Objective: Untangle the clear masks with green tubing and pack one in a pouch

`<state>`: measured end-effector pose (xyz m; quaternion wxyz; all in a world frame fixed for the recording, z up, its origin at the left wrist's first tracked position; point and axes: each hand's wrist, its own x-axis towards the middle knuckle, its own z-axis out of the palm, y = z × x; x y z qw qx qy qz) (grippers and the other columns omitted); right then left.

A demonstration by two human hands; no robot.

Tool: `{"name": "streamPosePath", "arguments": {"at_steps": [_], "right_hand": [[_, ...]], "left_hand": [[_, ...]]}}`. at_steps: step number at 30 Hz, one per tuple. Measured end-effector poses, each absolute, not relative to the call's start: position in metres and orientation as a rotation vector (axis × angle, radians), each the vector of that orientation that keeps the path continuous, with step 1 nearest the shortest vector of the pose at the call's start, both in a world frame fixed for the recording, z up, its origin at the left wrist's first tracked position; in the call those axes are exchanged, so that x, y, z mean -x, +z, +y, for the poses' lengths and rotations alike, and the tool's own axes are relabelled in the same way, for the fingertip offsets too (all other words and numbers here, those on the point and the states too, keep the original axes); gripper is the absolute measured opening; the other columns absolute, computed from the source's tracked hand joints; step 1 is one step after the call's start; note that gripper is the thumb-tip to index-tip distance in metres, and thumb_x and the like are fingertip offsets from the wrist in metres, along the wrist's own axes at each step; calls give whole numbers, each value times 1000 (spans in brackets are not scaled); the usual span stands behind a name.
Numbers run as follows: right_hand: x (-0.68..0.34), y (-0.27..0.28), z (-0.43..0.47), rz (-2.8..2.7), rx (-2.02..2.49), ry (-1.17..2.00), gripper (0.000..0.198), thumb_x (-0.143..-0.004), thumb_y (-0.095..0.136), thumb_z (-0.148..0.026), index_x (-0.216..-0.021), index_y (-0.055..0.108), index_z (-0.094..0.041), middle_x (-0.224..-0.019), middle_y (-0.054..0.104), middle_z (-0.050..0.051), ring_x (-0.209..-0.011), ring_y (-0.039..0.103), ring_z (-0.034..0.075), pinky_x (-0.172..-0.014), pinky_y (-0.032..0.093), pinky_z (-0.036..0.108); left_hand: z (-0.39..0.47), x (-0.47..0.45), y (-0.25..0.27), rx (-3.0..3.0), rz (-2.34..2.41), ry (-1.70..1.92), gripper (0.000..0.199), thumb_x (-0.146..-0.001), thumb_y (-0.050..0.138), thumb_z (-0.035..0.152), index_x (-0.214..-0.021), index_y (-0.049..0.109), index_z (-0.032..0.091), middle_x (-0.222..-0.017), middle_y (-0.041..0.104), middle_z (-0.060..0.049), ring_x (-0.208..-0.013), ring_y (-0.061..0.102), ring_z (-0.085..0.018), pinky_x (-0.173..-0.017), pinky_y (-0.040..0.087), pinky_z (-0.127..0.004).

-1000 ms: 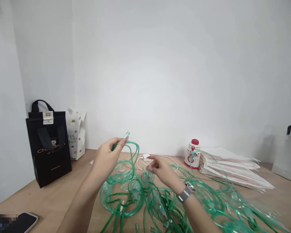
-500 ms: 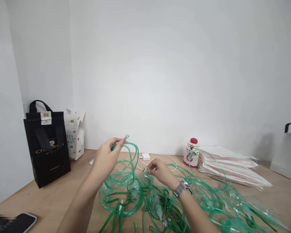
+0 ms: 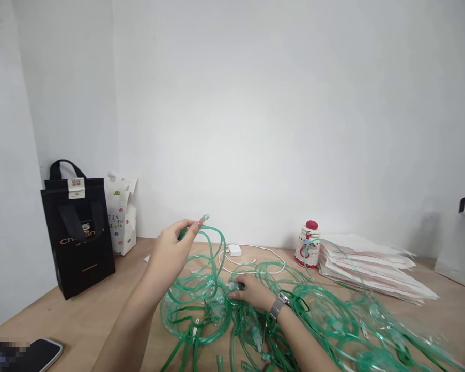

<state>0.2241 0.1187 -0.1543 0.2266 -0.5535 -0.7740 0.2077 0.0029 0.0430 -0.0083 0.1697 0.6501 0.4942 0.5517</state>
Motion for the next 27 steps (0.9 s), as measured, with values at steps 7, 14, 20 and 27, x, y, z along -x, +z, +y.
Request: {"name": "streamPosePath", "arguments": {"at_steps": [7, 14, 20, 27], "right_hand": [[-237, -125, 125, -1678, 1209, 694, 31, -88, 51, -41, -93, 61, -12, -96, 64, 5, -92, 60, 21, -84, 45, 42], [-260, -51, 89, -1155, 770, 763, 52, -77, 50, -64, -106, 57, -22, -112, 63, 7, -103, 60, 22, -84, 48, 34], [-259, -18, 56, -969, 559, 811, 35, -79, 56, -52, -101, 61, -25, -114, 62, 3, -103, 59, 19, -84, 49, 30], [-243, -9, 34, -1087, 516, 1015, 26, -81, 56, -40, -99, 64, -22, -104, 65, 5, -91, 64, 22, -76, 53, 34]], "left_hand": [[42, -3, -9, -1848, 1382, 1582, 39, -81, 48, 51, -91, 70, 21, -75, 68, -3, -87, 58, -25, -78, 40, -32], [40, -4, -8, -1859, 1347, 1590, 36, -78, 52, 53, -82, 69, 22, -73, 67, -1, -86, 59, -24, -78, 40, -31], [40, -10, -9, -1829, 1252, 1584, 35, -78, 53, 52, -80, 71, 22, -77, 70, -1, -94, 60, -25, -83, 41, -31], [26, -15, -2, -1832, 1077, 1441, 26, -77, 60, 46, -86, 73, 25, -97, 73, 0, -102, 61, -21, -85, 44, -25]]}}
